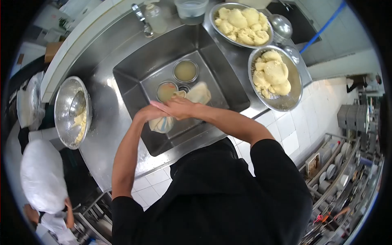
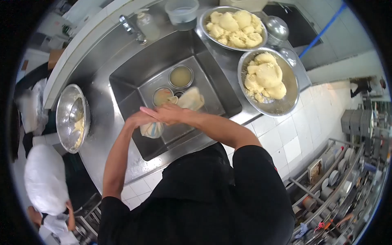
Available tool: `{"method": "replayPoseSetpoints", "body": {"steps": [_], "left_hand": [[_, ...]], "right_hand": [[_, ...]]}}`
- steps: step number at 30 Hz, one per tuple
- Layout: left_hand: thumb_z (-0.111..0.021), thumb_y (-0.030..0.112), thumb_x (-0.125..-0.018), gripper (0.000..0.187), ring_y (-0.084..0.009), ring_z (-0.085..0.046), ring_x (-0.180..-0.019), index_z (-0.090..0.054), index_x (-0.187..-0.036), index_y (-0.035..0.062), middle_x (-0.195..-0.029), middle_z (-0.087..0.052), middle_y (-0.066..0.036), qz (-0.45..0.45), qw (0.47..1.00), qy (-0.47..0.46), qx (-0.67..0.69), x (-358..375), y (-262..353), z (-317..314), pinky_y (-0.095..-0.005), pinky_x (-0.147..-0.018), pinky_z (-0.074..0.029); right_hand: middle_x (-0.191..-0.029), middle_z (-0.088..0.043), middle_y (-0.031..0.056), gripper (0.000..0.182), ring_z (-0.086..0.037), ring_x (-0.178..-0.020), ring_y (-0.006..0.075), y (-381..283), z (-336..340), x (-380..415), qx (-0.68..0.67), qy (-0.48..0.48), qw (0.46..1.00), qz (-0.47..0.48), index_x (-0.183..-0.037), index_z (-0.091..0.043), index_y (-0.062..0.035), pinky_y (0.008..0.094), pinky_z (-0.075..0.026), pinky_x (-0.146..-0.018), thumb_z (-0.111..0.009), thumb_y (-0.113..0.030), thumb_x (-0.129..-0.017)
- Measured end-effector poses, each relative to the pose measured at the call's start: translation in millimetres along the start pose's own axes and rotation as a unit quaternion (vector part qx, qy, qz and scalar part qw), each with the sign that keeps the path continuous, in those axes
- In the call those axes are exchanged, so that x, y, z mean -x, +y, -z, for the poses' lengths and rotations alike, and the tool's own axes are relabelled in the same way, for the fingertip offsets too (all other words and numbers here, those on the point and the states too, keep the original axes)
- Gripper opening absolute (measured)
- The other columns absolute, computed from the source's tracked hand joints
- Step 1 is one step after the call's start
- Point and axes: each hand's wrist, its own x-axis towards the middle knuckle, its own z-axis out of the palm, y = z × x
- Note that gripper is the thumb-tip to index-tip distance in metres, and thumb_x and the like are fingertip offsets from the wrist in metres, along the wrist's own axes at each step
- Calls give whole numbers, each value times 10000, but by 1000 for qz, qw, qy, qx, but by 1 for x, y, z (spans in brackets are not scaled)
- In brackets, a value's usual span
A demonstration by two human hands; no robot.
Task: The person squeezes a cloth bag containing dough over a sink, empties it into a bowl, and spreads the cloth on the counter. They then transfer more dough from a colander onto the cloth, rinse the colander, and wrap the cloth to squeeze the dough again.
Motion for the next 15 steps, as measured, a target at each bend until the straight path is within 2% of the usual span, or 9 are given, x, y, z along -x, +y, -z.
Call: {"method": "replayPoseSetpoints", "body": {"steps": [2, 3, 4, 5, 6, 8, 11, 13, 15], "left_hand": [[-755, 413, -771, 478, -236, -657, -958, -693, -1074, 48, -1060, -701, -117, 12, 998, 32, -58, 38, 12, 28, -361, -843, -507], [-772, 441, -732, 503, -256, -656, -963, -708, -1043, 51, -1057, -704, -129, 22, 990, 55, -125, 62, 21, 44, -363, -860, -494], [-797, 381, -696, 535, -314, -627, -1023, -677, -1112, 66, -1104, -663, -188, 60, 991, 85, -88, 84, 24, 56, -384, -891, -486], [-810, 349, -676, 608, -335, -607, -1059, -628, -1185, 69, -1149, -629, -198, -11, 981, 129, -141, 100, 7, 65, -401, -913, -479], [-822, 318, -656, 693, -355, -586, -1094, -579, -1257, 73, -1193, -595, -209, -76, 962, 173, -196, 116, -11, 73, -418, -934, -472], [-828, 294, -645, 765, -366, -574, -1108, -517, -1308, 73, -1227, -561, -212, -33, 942, 266, -201, 131, -32, 62, -435, -945, -467], [-829, 258, -656, 834, -406, -566, -1092, -429, -1363, 70, -1283, -522, -209, 20, 869, 411, -274, 119, -77, 29, -459, -947, -464], [-818, 230, -664, 774, -418, -563, -1066, -453, -1332, 87, -1315, -500, -186, 23, 820, 485, -304, 104, -89, 1, -469, -933, -462], [-812, 195, -656, 806, -412, -518, -1130, -439, -1363, 90, -1368, -458, -151, 23, 811, 511, -286, 115, -81, -14, -460, -965, -433]], "right_hand": [[-975, -670, 191, 882, -668, -860, 366, -15, -2, -30, 24, 33, 997, -65, -1527, -196, -51, 477, -490, -800, -651, -79, -772], [-975, -670, 191, 882, -668, -860, 366, -18, -7, -52, 27, 21, 998, -48, -1527, -196, -51, 477, -490, -800, -651, -79, -772], [-870, -676, 162, 859, -673, -794, 361, -23, -15, -75, 58, 116, 991, -34, -1510, -214, -35, 466, -494, -764, -649, -88, -772], [-765, -681, 133, 837, -679, -727, 356, -29, -22, -92, 82, 212, 974, -18, -1493, -231, -19, 455, -498, -728, -647, -98, -771], [-765, -681, 133, 837, -679, -727, 356, -32, -19, -107, 77, 201, 977, 3, -1493, -231, -19, 455, -498, -728, -647, -98, -771], [-794, -697, 168, 623, -695, -715, 338, -37, -10, -150, 87, 142, 981, -98, -1324, -489, -14, 458, -547, -665, -666, -109, -735], [-872, -722, 175, 175, -721, -839, 323, -42, -21, -173, 80, 21, 984, -155, -865, -737, -53, 460, -570, -759, -597, -139, -805], [-901, -731, 136, 166, -718, -877, 327, -41, -33, -172, 100, 4, 983, -154, -881, -744, -75, 461, -570, -768, -609, -138, -808], [-911, -723, 155, 137, -713, -856, 341, -49, -33, -170, 122, 9, 983, -139, -856, -732, -72, 450, -583, -733, -669, -135, -752]]}}
